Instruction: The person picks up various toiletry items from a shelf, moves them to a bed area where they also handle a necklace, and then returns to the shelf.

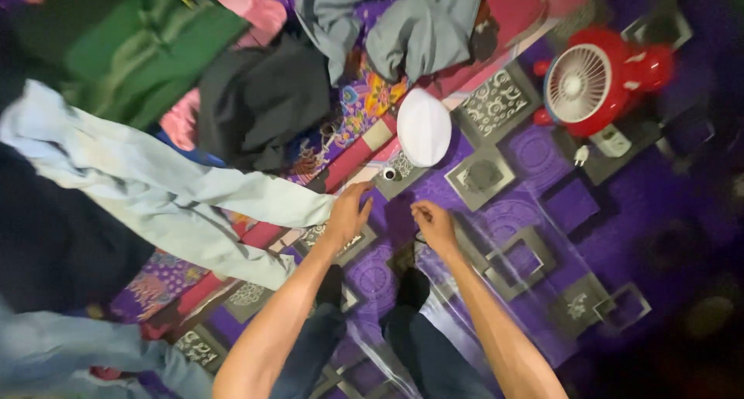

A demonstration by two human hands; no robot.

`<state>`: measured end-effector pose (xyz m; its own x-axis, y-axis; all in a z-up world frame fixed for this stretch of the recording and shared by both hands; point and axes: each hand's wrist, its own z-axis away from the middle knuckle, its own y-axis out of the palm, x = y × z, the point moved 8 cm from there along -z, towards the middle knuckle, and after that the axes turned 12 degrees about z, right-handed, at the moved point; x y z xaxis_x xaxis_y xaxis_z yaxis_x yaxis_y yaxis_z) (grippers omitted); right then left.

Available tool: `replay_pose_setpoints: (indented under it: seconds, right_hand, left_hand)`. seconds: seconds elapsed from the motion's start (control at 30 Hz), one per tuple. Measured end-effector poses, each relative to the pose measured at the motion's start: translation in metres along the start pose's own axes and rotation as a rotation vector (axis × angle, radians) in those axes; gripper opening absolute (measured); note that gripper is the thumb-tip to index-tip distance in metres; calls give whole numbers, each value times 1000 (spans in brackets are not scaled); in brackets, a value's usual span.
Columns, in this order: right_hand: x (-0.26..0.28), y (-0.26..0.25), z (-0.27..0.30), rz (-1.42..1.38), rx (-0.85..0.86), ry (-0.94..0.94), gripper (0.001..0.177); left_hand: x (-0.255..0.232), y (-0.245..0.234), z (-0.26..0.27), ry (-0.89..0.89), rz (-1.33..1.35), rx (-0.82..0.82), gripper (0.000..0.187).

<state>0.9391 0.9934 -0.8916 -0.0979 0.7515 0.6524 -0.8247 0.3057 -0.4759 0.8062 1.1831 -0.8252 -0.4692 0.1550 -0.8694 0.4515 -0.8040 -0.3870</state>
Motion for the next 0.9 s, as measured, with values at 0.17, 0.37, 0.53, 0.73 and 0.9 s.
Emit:
replay_pose_setpoints:
  seconds: [0.17,0.37,0.53,0.73,0.9]
  right_hand:
    - [-36,45,-74,89,-7,-60,25]
    - [-71,79,-140,151,-28,-110,36]
    - [-95,113,-184,201,61,-108,47]
    - [-116,131,-223,228,139,-154,49]
    - [-29,95,-189,342,97,-169,58]
  left_hand:
    - [111,59,-42,12,-56,117,42]
    - [165,99,-83,-3,-113,227,66]
    - [192,126,-107,30,-214,288,72]
    - [176,121,-121,133,-411,417,63]
    - [190,102,-175,207,-224,366,50]
